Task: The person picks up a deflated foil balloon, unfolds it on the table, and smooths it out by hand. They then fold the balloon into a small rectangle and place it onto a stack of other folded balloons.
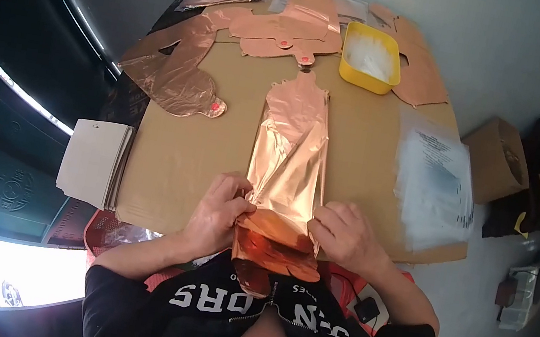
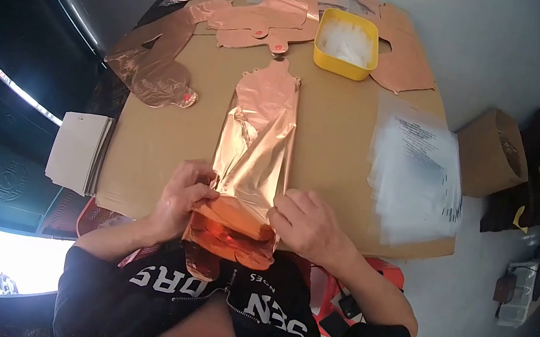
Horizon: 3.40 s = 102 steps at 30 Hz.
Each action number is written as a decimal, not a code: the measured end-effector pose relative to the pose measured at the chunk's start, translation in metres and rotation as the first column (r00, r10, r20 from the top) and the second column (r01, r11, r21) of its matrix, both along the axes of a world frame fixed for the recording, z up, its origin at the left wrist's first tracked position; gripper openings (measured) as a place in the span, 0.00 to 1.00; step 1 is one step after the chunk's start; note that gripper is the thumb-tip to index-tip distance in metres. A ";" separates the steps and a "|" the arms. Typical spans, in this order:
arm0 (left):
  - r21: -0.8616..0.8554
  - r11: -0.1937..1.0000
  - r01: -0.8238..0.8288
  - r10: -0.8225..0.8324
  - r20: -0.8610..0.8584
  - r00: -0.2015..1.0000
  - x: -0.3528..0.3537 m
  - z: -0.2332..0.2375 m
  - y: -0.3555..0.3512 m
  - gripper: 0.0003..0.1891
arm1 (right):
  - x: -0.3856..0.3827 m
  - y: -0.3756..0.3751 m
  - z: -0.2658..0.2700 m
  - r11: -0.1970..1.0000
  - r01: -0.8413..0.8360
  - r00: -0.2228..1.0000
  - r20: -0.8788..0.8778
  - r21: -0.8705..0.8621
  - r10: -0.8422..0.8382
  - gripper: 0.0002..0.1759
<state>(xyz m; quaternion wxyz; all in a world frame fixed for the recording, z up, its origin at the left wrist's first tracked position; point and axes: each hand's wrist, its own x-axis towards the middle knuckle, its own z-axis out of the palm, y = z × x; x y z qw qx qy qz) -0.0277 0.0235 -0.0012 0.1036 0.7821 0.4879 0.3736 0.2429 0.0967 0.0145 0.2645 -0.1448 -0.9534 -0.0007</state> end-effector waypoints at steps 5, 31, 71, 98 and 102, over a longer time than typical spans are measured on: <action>-0.055 0.999 -0.002 -0.005 -0.118 0.993 -0.005 0.004 -0.009 0.16 | -0.003 -0.001 -0.006 0.997 -0.024 0.999 -0.030 -0.076 0.022 0.08; -0.844 0.535 0.035 0.383 0.279 0.881 -0.013 0.035 0.051 0.07 | -0.033 0.020 -0.016 0.574 0.489 0.820 0.124 -0.657 -0.558 0.17; -0.132 0.990 0.049 -0.122 -0.633 0.764 0.000 -0.005 0.078 0.48 | -0.036 0.038 -0.015 0.699 0.699 0.703 0.320 -0.151 -0.635 0.15; -0.171 0.982 0.076 -0.130 -0.333 0.934 0.054 0.006 -0.023 0.38 | 0.040 -0.097 -0.048 -0.396 -0.276 0.856 -0.036 -0.876 -0.515 0.18; -0.322 0.941 -0.107 0.173 0.183 0.968 0.028 0.023 -0.021 0.25 | 0.042 -0.104 -0.036 -0.395 -0.336 0.831 -0.072 -0.855 -0.551 0.19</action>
